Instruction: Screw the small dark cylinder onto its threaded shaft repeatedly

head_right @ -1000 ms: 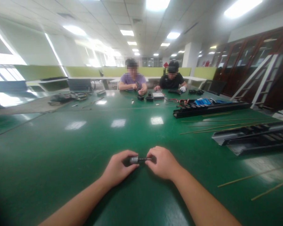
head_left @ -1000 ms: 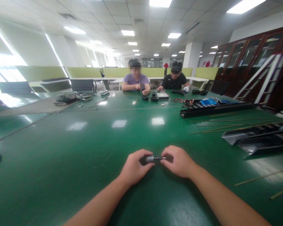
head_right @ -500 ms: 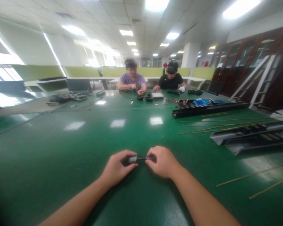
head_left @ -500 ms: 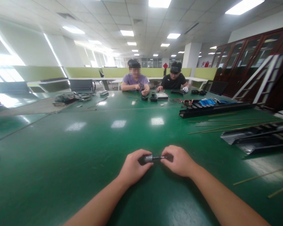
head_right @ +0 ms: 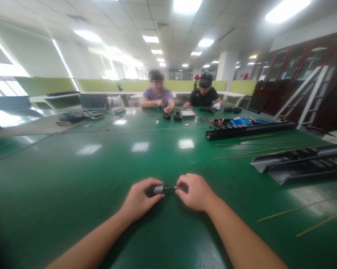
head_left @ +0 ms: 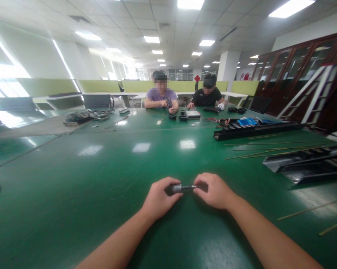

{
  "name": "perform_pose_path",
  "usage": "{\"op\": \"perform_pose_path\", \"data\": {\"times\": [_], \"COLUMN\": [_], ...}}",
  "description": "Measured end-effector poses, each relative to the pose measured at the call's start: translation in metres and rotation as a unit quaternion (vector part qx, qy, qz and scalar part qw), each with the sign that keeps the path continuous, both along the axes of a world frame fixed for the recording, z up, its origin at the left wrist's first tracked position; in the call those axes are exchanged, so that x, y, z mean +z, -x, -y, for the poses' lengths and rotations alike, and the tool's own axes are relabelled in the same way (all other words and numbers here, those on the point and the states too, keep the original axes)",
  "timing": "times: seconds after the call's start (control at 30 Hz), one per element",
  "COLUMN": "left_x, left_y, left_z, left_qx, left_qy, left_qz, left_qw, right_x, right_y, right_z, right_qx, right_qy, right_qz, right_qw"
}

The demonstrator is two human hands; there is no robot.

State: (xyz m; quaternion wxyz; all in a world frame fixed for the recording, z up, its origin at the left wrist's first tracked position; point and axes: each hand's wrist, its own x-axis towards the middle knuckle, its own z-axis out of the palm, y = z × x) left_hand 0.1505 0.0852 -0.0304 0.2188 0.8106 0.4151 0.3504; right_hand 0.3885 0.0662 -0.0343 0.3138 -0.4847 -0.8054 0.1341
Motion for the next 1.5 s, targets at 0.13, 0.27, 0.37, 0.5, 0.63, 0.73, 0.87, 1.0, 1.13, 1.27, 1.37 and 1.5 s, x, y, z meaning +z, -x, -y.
{"op": "perform_pose_path", "data": {"times": [0.13,0.27,0.37,0.5,0.63,0.73,0.87,1.0,1.13,1.27,1.37,1.5], "left_x": [-0.0013,-0.0015,-0.0010,-0.0015,-0.0032,-0.0033,-0.0015,-0.0002,-0.0007,-0.0016,-0.0012,-0.0007], "left_y": [0.0003,-0.0003,-0.0004,0.0008,0.0016,0.0014,0.0008,0.0003,0.0000,0.0014,0.0028,0.0032], "left_z": [-0.0006,-0.0013,-0.0014,-0.0012,-0.0018,-0.0019,-0.0018,-0.0024,-0.0030,-0.0029,-0.0025,-0.0029], "left_qx": [0.004,0.008,0.006,0.006,0.004,0.005,0.008,0.009,0.018,0.027,0.031,0.039], "left_qy": [0.003,0.006,0.002,-0.001,-0.009,-0.006,-0.002,0.004,0.010,0.015,0.008,0.015], "left_qz": [0.004,0.011,0.017,0.020,0.022,0.020,0.017,0.016,0.016,0.014,0.011,0.015], "left_qw": [1.000,1.000,1.000,1.000,1.000,1.000,1.000,1.000,1.000,0.999,0.999,0.999], "right_x": [-0.0006,-0.0011,-0.0005,0.0002,-0.0004,-0.0004,0.0008,0.0021,0.0036,0.0051,0.0054,0.0051], "right_y": [-0.0004,-0.0008,-0.0014,-0.0023,-0.0026,-0.0023,-0.0026,-0.0040,-0.0056,-0.0063,-0.0059,-0.0046], "right_z": [0.0002,-0.0004,-0.0005,0.0002,0.0000,-0.0003,0.0003,0.0002,-0.0007,-0.0015,-0.0022,-0.0028], "right_qx": [-0.002,-0.002,-0.002,-0.002,0.000,0.000,-0.001,-0.005,-0.011,-0.051,-0.072,-0.087], "right_qy": [0.003,0.005,0.008,0.011,0.013,0.017,0.018,0.018,0.022,0.047,0.059,0.062], "right_qz": [0.000,-0.003,-0.002,-0.002,-0.006,-0.010,-0.008,-0.005,-0.016,-0.038,-0.034,-0.028], "right_qw": [1.000,1.000,1.000,1.000,1.000,1.000,1.000,1.000,1.000,0.997,0.995,0.994]}}
